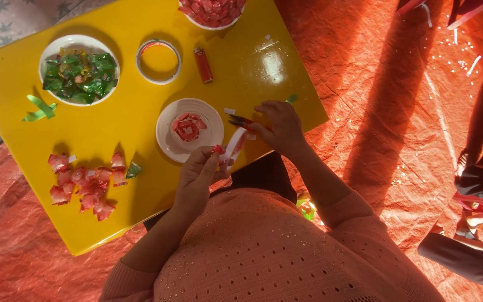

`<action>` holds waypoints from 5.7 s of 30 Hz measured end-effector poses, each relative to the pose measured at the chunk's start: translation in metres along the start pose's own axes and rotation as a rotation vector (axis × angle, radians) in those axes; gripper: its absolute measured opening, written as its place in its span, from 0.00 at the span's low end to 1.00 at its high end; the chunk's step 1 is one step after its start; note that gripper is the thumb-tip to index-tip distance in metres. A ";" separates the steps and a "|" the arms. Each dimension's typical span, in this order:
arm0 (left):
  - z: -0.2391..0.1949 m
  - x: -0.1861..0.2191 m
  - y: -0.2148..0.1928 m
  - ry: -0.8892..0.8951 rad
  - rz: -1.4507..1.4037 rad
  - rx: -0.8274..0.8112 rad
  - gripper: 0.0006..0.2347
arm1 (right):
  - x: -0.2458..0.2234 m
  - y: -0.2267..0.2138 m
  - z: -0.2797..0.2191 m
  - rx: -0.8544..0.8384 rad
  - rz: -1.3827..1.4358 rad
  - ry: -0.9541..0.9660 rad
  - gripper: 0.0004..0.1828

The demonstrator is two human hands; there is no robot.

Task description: Attaching small red decorative pieces to a white lid to create a pattern.

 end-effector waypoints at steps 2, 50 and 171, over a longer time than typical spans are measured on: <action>0.001 0.005 -0.005 0.041 0.020 0.032 0.13 | 0.018 0.021 -0.011 -0.045 -0.037 0.048 0.23; 0.006 0.009 -0.034 0.599 0.155 0.405 0.05 | -0.130 0.108 -0.039 -0.277 1.557 0.479 0.19; 0.018 -0.025 -0.034 0.310 -0.416 0.165 0.08 | -0.160 0.021 0.013 0.131 0.930 -0.136 0.07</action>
Point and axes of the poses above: each hand's wrist, its own z-axis towards the middle knuckle, its own y-axis out of the palm, x = y × z, the point moved 6 cm from there along z, towards the middle knuckle, and after that the axes turned 12 degrees about z, right-handed, at the moved point
